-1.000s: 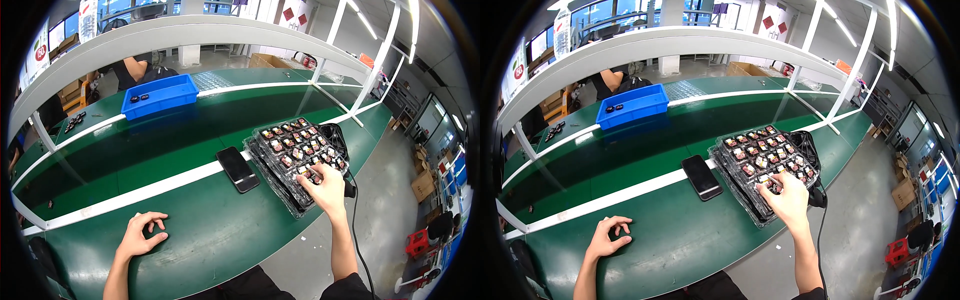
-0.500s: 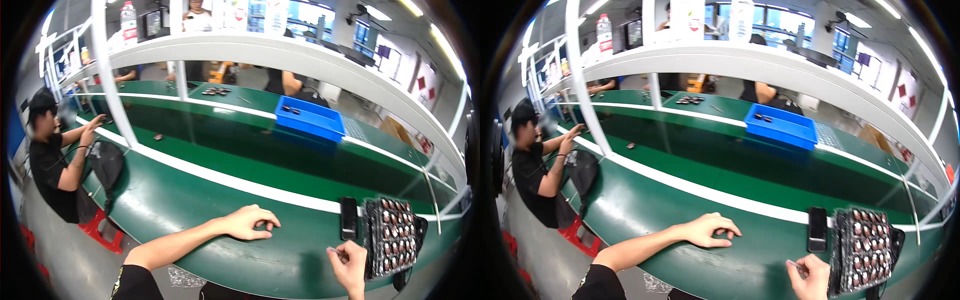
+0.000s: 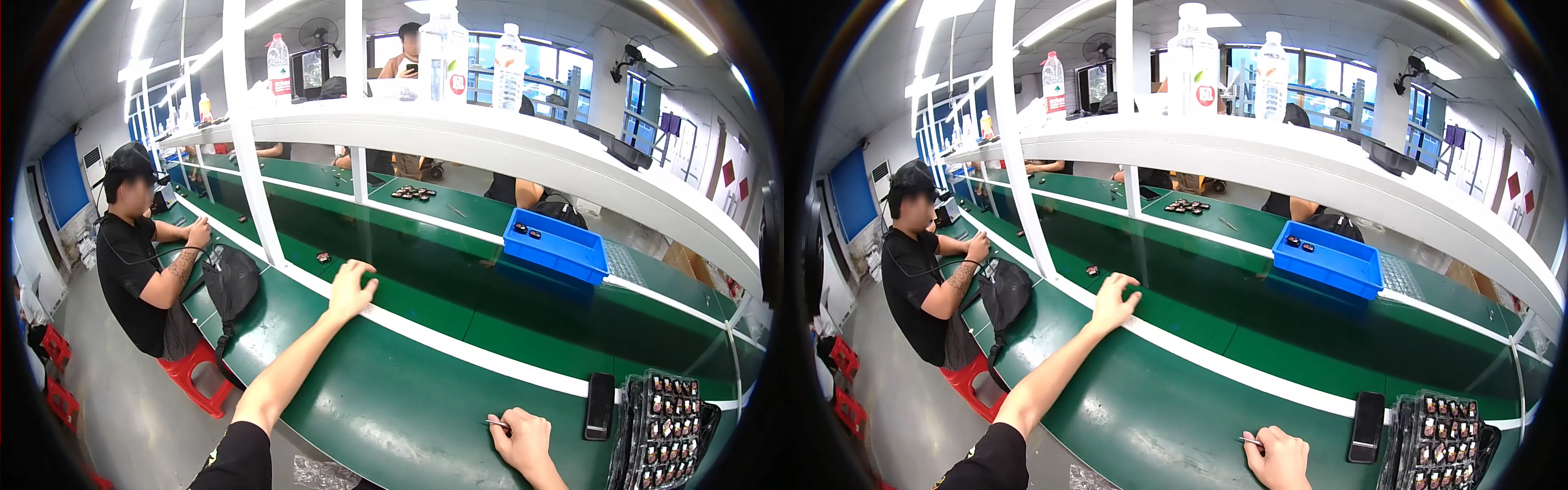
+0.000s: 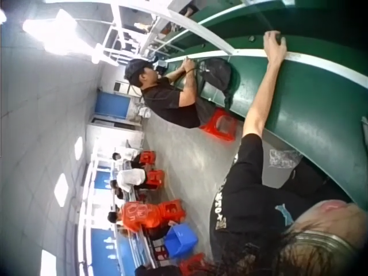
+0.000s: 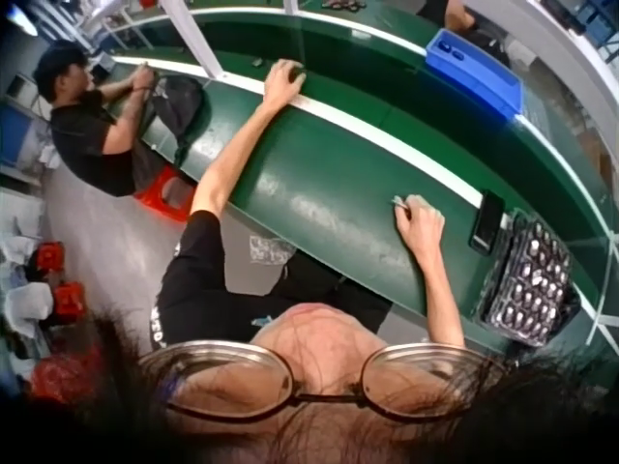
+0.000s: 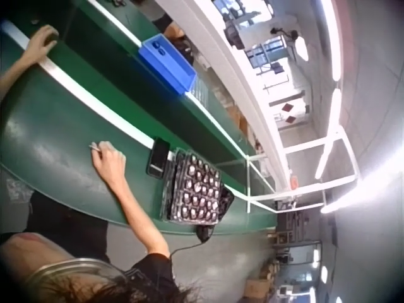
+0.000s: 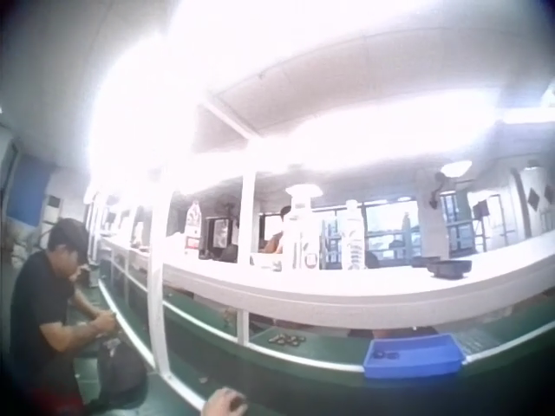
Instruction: The recorder uses tweezers and hands to assemble components within a small electronic housing at a factory workstation.
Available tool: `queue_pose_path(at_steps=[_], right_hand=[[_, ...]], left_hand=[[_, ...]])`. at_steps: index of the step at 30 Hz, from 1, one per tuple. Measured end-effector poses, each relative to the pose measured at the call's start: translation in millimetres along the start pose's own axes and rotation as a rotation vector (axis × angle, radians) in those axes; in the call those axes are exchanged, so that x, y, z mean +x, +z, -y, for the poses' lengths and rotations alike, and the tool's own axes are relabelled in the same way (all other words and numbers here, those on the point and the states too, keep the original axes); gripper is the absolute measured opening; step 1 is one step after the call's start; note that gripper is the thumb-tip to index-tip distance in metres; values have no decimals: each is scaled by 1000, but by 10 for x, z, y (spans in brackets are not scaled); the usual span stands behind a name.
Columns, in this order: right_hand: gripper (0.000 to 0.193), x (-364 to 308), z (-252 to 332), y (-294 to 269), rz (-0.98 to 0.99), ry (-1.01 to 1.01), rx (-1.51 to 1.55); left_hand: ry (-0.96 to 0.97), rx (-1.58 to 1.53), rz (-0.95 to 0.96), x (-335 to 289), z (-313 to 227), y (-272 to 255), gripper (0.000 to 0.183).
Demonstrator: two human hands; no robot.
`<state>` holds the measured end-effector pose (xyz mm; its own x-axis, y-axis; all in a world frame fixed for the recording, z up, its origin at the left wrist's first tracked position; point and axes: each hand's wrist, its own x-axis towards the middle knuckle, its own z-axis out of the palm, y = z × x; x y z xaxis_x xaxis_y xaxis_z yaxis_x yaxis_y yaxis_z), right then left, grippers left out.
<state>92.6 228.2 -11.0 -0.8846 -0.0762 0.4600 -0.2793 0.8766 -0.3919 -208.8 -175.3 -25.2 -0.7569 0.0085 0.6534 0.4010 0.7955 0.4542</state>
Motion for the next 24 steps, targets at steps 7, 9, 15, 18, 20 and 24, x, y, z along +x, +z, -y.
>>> queue_pose_path(at_steps=[7, 9, 15, 18, 20, 24], right_hand=[[38, 16, 6, 15, 28, 4, 79], [39, 5, -27, -6, 25, 27, 46], [39, 31, -31, -14, 49, 31, 66], [39, 40, -47, 12, 46, 25, 91], [38, 42, -55, -1, 49, 65, 84], [38, 40, -73, -20, 44, 32, 103]], left_hand=[[-425, 403, 44, 257, 1223, -276, 76], [-435, 421, 131, 351, 1090, -154, 76], [-362, 459, 126, 443, 1225, -162, 48], [-233, 396, 50, 426, 1324, -154, 42], [-187, 364, 2, 413, 1263, -95, 44], [-117, 287, -39, 322, 1241, -194, 42]])
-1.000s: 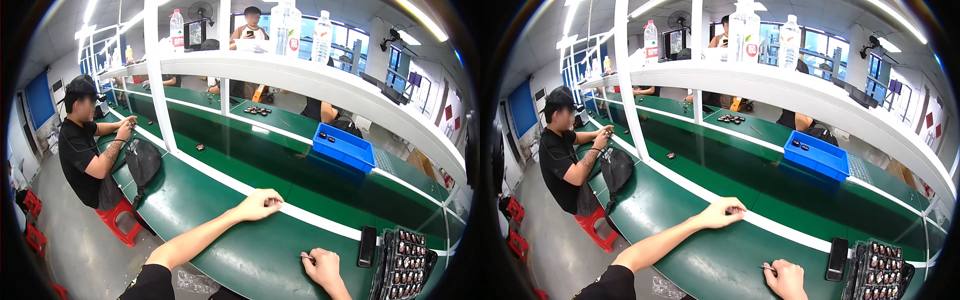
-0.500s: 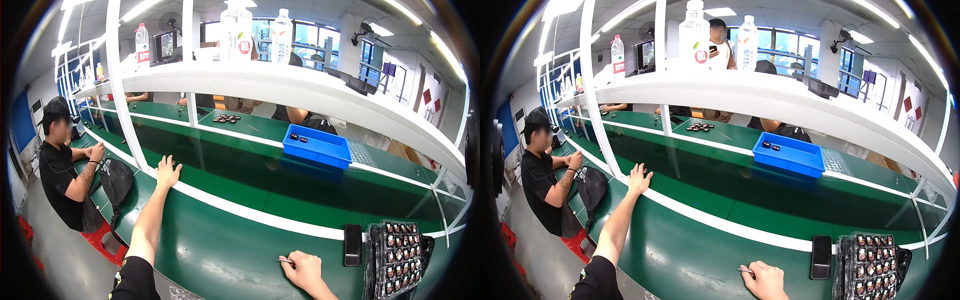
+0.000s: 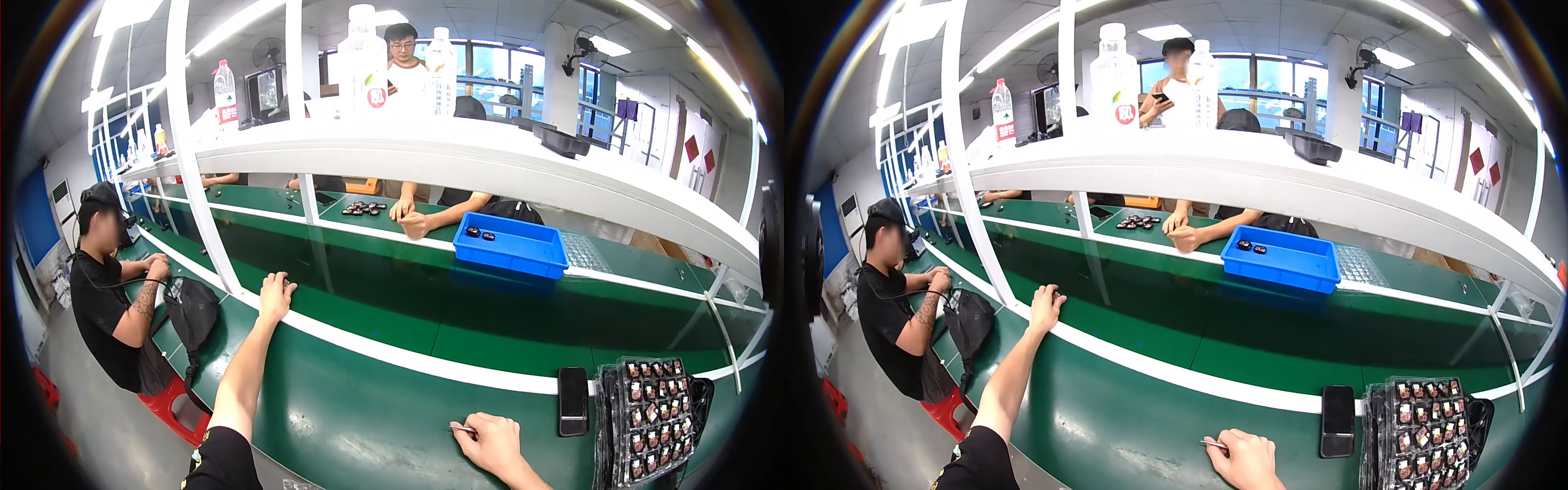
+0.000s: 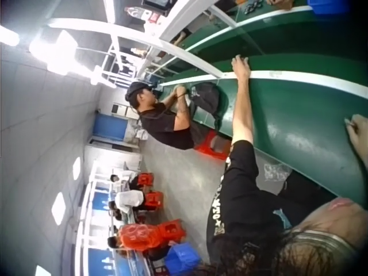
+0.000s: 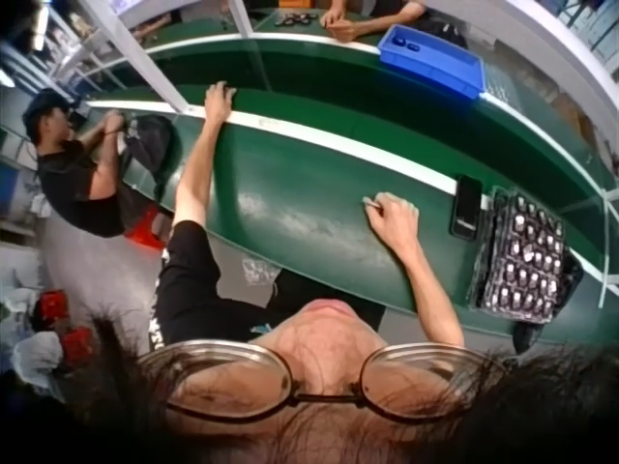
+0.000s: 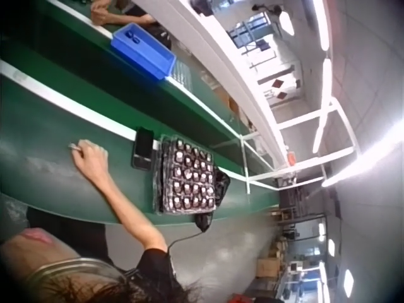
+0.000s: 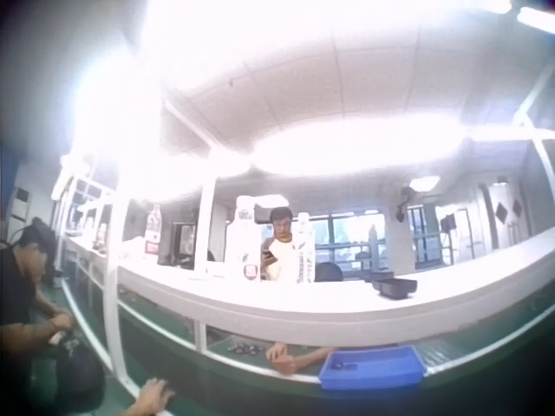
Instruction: The recorder uses tweezers and hands to assemble components within a small electronic housing at a factory workstation.
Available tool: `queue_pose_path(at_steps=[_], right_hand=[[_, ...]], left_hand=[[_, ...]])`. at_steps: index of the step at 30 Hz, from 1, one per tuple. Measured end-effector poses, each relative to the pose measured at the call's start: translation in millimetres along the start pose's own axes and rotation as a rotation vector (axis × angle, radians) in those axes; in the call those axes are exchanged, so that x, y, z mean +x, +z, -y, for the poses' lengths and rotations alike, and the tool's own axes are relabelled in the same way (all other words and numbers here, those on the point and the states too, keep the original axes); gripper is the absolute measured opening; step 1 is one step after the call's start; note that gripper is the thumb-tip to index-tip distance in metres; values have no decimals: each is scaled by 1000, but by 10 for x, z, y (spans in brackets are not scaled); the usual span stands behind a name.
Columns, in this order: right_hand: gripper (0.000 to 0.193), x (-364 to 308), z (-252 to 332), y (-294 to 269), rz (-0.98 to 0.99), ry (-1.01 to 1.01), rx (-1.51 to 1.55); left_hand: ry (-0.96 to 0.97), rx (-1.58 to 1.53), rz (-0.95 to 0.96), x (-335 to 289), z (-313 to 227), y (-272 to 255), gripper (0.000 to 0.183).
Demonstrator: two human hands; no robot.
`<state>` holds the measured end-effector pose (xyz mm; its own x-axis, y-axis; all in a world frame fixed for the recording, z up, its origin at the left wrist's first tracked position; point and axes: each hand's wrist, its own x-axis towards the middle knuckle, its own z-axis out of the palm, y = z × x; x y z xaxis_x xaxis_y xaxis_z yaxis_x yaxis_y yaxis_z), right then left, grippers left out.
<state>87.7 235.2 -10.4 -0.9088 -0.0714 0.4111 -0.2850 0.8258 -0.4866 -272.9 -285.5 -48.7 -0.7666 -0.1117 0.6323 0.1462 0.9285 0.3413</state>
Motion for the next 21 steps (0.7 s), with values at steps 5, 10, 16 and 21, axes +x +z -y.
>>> queue_pose_path(at_steps=[5, 10, 16, 21], right_hand=[[37, -43, -46, 59, -6, 28, 15], [37, -56, -34, -15, -82, 56, 175], [37, -58, -72, 8, -130, 93, 330], [35, -67, -7, -18, -107, 55, 291]], left_hand=[[200, -252, 36, -328, -850, -138, 45], [576, -589, 467, -1143, -2325, -595, 44], [786, -681, 814, -2001, -3124, -923, 50], [797, -743, 872, -2039, -3049, -906, 61]])
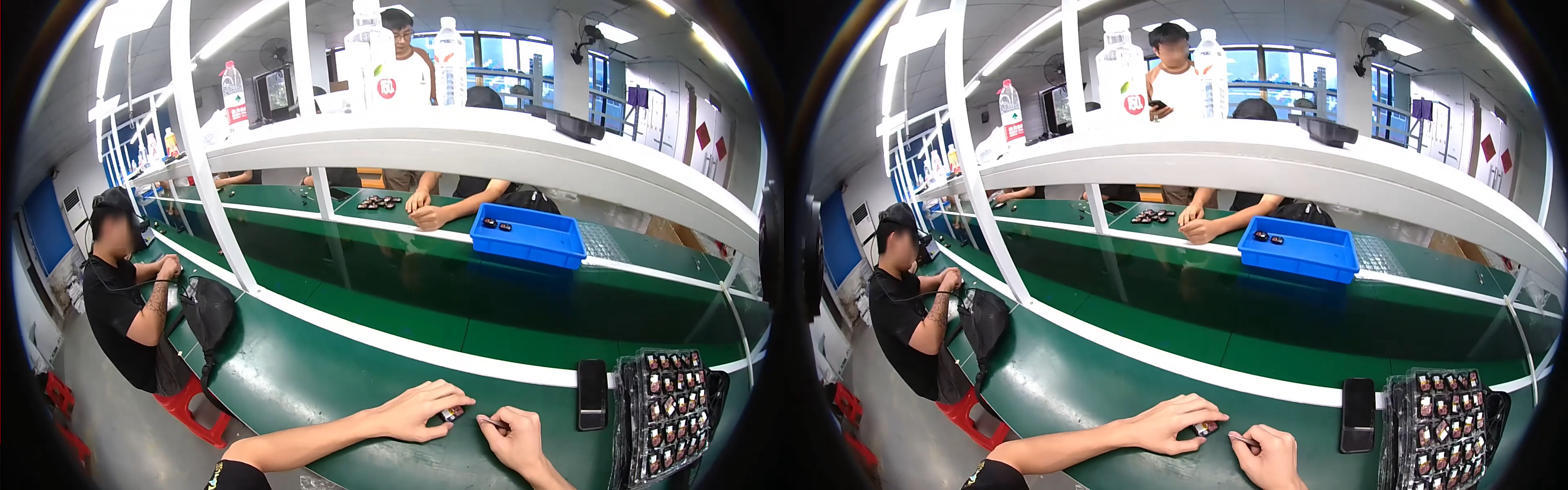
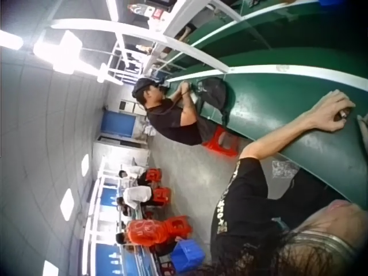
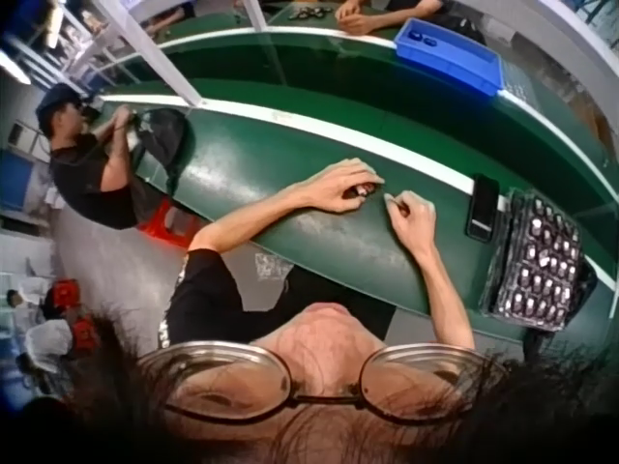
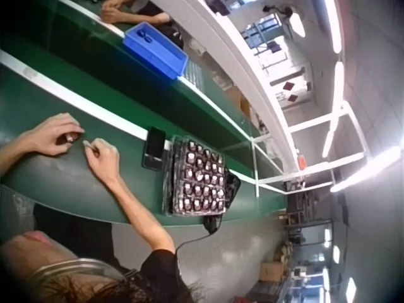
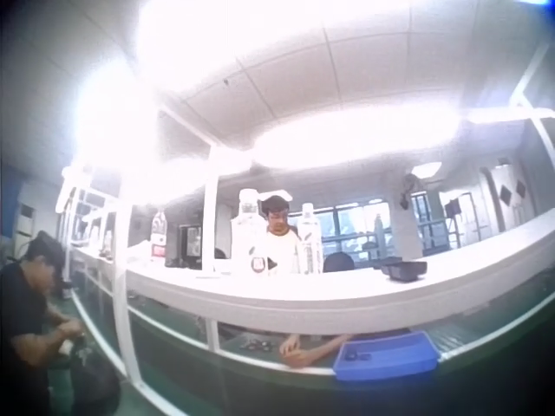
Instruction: The recorder uses tweezers and hands to assemble components within a small electronic housing at a factory workstation.
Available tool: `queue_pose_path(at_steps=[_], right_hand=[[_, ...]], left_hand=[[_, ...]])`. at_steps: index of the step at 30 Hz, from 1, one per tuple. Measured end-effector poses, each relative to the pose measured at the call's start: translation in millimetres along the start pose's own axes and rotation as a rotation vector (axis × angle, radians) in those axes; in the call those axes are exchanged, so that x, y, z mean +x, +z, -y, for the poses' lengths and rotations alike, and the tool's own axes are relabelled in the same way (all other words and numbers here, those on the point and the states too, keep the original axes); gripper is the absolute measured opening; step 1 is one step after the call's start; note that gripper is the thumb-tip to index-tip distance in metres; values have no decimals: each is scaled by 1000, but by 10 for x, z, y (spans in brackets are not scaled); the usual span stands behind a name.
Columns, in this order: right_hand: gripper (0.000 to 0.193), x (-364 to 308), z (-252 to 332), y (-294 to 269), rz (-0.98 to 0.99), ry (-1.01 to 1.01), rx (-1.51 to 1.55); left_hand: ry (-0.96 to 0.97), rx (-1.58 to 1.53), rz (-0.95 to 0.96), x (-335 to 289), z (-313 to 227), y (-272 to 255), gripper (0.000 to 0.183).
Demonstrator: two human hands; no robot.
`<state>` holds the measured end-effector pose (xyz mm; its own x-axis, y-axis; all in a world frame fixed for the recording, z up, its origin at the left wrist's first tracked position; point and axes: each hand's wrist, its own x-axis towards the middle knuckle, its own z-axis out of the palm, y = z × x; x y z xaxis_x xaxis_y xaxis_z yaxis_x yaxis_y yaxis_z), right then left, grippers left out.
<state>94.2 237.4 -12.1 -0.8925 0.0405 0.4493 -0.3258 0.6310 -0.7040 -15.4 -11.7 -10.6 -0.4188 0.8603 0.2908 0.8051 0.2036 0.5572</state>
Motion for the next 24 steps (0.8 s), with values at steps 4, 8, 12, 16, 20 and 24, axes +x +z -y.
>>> queue_pose_path(at_steps=[4, 8, 12, 16, 20, 24], right_hand=[[27, -20, -39, -30, 45, 63, -26], [23, 53, 17, -9, 51, 75, 59], [15, 66, 36, -26, 51, 87, 133], [6, 67, 13, -84, 76, 124, 171], [8, 35, -86, -88, 16, 19, 166], [11, -1, 16, -74, 44, 112, 165]], left_hand=[[36, -28, -33, 15, 7, -34, 66], [-18, -92, -29, -1, 11, -113, 64], [-30, -109, -55, 8, 56, -206, 69], [-68, 100, -41, 1, 59, -234, 67], [-88, 69, 7, 10, 66, -294, 55], [-74, 59, 20, -20, 122, -306, 52]])
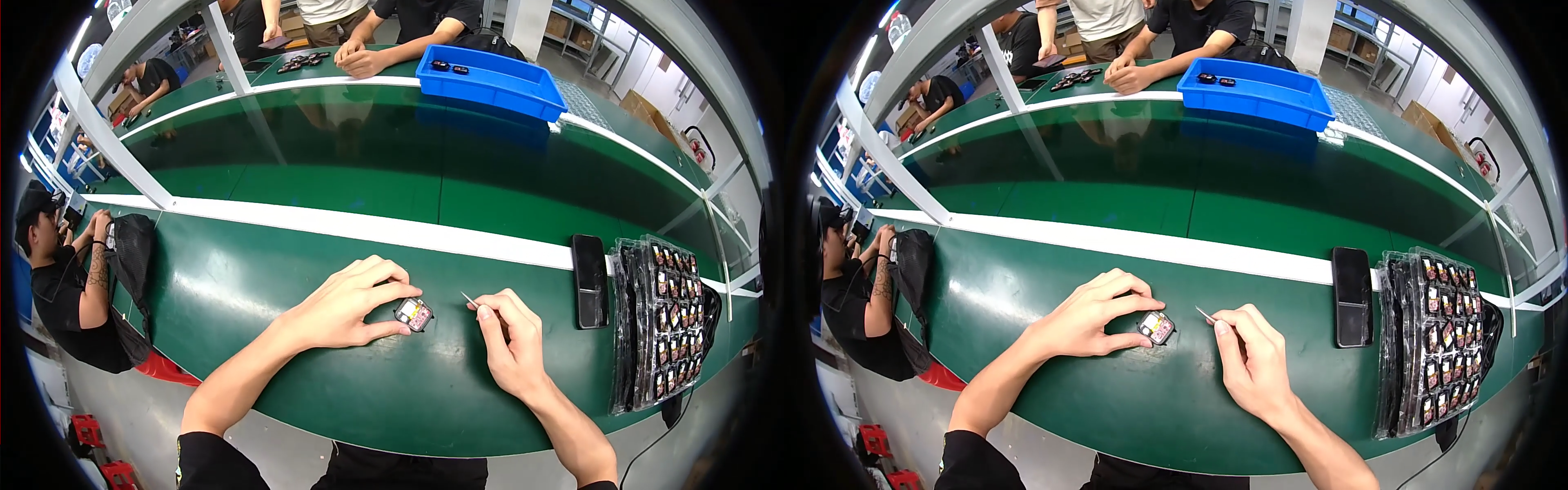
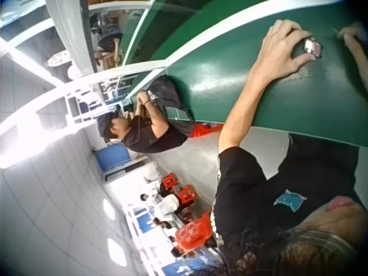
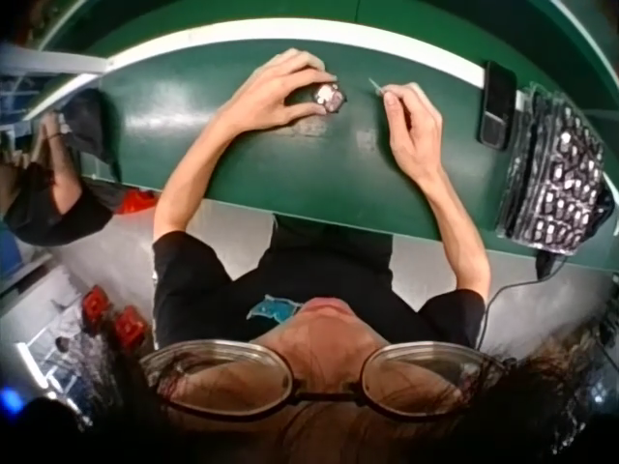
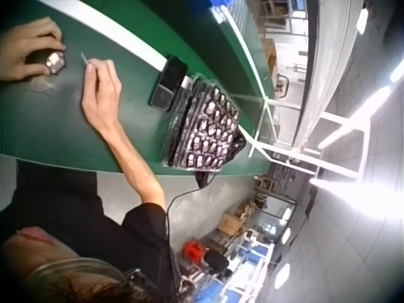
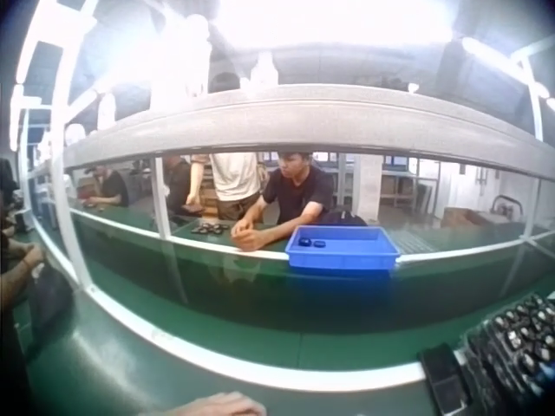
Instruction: The recorder uses tweezers and hands to assemble components within a small electronic housing at a factory workstation.
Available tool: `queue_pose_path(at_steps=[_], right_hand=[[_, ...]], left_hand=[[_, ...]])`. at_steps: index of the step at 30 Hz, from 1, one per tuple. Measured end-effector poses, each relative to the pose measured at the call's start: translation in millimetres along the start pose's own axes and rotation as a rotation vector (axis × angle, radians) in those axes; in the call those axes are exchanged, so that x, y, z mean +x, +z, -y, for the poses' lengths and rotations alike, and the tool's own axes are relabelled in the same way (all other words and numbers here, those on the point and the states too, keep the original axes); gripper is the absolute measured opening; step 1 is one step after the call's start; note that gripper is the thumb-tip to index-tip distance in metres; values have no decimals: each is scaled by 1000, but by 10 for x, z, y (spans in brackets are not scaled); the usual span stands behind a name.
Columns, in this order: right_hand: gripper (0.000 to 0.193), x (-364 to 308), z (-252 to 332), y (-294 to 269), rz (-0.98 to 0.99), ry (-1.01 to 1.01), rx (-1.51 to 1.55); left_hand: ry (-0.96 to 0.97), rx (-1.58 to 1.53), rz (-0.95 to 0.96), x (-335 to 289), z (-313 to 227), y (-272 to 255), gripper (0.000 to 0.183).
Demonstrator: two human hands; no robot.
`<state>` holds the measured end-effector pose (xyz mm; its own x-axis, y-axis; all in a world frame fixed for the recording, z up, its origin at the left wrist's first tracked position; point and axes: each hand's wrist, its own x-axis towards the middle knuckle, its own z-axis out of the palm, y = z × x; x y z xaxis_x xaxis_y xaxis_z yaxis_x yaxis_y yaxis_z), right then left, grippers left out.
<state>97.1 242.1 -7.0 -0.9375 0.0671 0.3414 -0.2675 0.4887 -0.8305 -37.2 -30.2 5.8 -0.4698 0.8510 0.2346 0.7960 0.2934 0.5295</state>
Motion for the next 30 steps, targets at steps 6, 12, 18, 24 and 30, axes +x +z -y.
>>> queue_pose_path(at_steps=[6, 12, 18, 24, 30], right_hand=[[14, -56, 104, 76, 7, 56, 45], [11, -44, 60, 122, -5, 21, 115], [6, -15, 83, 26, 119, 104, 35], [5, -3, 101, 110, 109, 85, 36], [5, -4, 89, 131, 100, 84, 27]], left_hand=[[-14, -9, 15, 5, -4, 0, 50], [-17, -134, 12, 5, -90, 76, 49], [-22, -167, 5, 21, -62, 132, 44], [-32, -166, 9, 46, -70, 137, 43], [-20, -180, -5, 36, -53, 149, 43]])
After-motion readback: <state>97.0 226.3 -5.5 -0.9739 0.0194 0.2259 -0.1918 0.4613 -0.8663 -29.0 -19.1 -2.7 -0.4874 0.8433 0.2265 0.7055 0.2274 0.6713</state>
